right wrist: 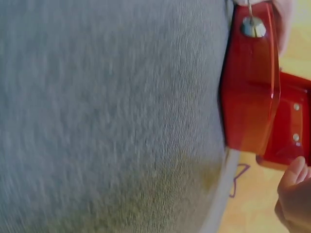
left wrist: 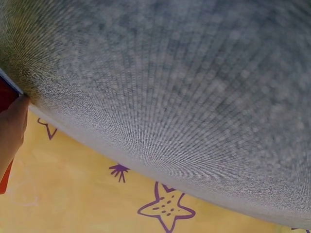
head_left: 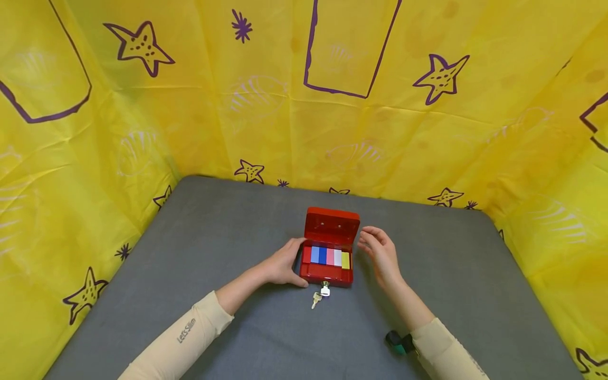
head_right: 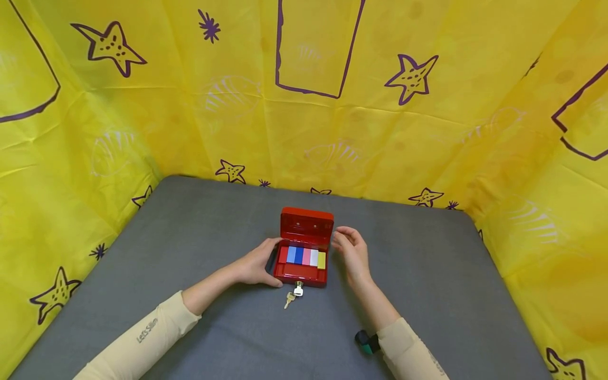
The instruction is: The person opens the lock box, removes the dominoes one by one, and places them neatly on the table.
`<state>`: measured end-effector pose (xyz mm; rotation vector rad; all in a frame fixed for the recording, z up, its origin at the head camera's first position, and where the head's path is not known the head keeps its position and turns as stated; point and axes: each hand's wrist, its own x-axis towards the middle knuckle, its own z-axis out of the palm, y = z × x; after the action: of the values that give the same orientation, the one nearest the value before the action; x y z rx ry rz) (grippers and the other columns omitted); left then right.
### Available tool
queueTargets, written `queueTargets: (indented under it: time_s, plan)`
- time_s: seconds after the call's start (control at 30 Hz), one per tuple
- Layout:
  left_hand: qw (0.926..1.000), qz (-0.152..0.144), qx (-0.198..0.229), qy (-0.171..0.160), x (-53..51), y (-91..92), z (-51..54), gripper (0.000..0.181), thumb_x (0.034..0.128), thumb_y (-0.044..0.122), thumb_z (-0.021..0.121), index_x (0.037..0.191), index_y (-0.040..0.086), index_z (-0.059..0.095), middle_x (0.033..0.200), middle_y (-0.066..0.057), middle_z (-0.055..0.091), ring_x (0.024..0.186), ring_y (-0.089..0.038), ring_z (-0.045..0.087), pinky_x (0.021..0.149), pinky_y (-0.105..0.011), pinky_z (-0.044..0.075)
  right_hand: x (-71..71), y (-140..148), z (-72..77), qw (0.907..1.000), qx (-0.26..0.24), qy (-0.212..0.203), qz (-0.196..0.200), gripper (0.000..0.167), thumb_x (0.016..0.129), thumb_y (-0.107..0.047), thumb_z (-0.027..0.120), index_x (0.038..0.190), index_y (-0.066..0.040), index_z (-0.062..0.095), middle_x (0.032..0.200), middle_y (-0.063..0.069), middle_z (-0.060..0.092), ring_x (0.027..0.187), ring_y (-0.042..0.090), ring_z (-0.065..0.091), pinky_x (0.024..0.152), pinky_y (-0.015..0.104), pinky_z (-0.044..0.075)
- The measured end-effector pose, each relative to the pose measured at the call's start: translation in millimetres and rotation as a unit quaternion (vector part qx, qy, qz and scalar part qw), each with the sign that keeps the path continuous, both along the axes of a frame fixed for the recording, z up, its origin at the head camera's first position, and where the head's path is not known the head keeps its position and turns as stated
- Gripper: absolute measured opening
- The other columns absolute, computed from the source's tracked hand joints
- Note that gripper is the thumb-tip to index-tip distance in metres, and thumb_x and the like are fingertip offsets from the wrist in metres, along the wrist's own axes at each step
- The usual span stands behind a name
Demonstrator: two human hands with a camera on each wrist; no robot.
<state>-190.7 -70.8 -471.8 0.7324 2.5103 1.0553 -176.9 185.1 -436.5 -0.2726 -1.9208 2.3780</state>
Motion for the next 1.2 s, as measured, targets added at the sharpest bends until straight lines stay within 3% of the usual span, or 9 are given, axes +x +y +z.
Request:
queueTargets:
  time_s: [0.17,0.27,0.37,0.5,0.73,0.9,1.2]
  plan:
    - [1.0,-0.002,0.001,0.001,-1.4,0.1,-1.8,0.102,0.07,0.026,0.088,0.148,0.006,0.026,0.138,-0.012,0.041,0.122,-0.026,0.044,0.1,-0.045,0.044,3.2,-8,-5.2,0.9961,0.069,-0.005,0.055,0.025,0.095,-0.011,0.062,0.113,0.006,0.058,0.105,0.018,0.062,0.091,0.028,0.063,0.092,0.038,0.051]
    - [1.0,-0.004,0.004,0.002,-2.5,0.1,-1.6,0.102,0.0699,0.025,0.088,0.148,0.006,0.025,0.138,-0.012,0.04,0.122,-0.026,0.044,0.101,-0.045,0.044,2.5,-13,-9.3,0.9827,0.154,0.006,0.102,0.025,0.094,-0.012,0.065,0.114,0.003,0.062,0.106,0.019,0.064,0.094,0.03,0.062,0.089,0.039,0.053]
    - [1.0,-0.005,0.003,0.004,-3.2,-0.2,-0.9,0.102,0.0697,0.025,0.088,0.148,0.006,0.025,0.138,-0.012,0.04,0.122,-0.027,0.044,0.102,-0.045,0.043,2.1,-18,-12.5,0.9553,0.251,0.035,0.151,0.025,0.091,-0.016,0.069,0.112,-0.003,0.067,0.103,0.012,0.068,0.093,0.027,0.063,0.085,0.034,0.054]
    - [1.0,-0.005,0.001,0.005,-2.5,-1.2,-0.5,0.102,0.0693,0.025,0.088,0.147,0.004,0.026,0.138,-0.013,0.04,0.12,-0.028,0.045,0.103,-0.045,0.041,1.9,-27,-17.9,0.9157,0.34,0.083,0.197,0.026,0.087,-0.016,0.074,0.111,-0.006,0.069,0.102,0.006,0.07,0.093,0.021,0.065,0.085,0.034,0.054]
    - [0.9998,-0.011,0.004,0.018,-3.0,-2.3,-3.2,0.102,0.0683,0.025,0.089,0.146,0.0,0.027,0.134,-0.015,0.042,0.117,-0.028,0.047,0.103,-0.044,0.041,-1.0,-39,-24.0,0.8516,0.448,0.158,0.222,0.027,0.084,-0.016,0.076,0.11,-0.009,0.072,0.104,0.005,0.069,0.087,0.023,0.062,0.081,0.037,0.055]
    - [0.9996,-0.015,0.002,0.025,-3.3,-2.3,-3.3,0.102,0.068,0.025,0.089,0.145,0.0,0.027,0.132,-0.016,0.043,0.116,-0.029,0.048,0.102,-0.044,0.041,-4.6,-46,-25.9,0.8083,0.499,0.204,0.236,0.029,0.084,-0.015,0.076,0.112,-0.008,0.071,0.109,0.005,0.069,0.096,0.022,0.062,0.087,0.039,0.052]
    - [0.9997,-0.016,-0.007,0.018,-4.6,-1.7,-4.2,0.104,0.0689,0.026,0.089,0.147,0.0,0.025,0.136,-0.016,0.04,0.12,-0.029,0.047,0.104,-0.043,0.04,-7.7,-53,-26.4,0.7482,0.536,0.265,0.286,0.034,0.087,-0.012,0.073,0.119,-0.001,0.069,0.117,0.012,0.068,0.112,0.028,0.06,0.1,0.043,0.045]
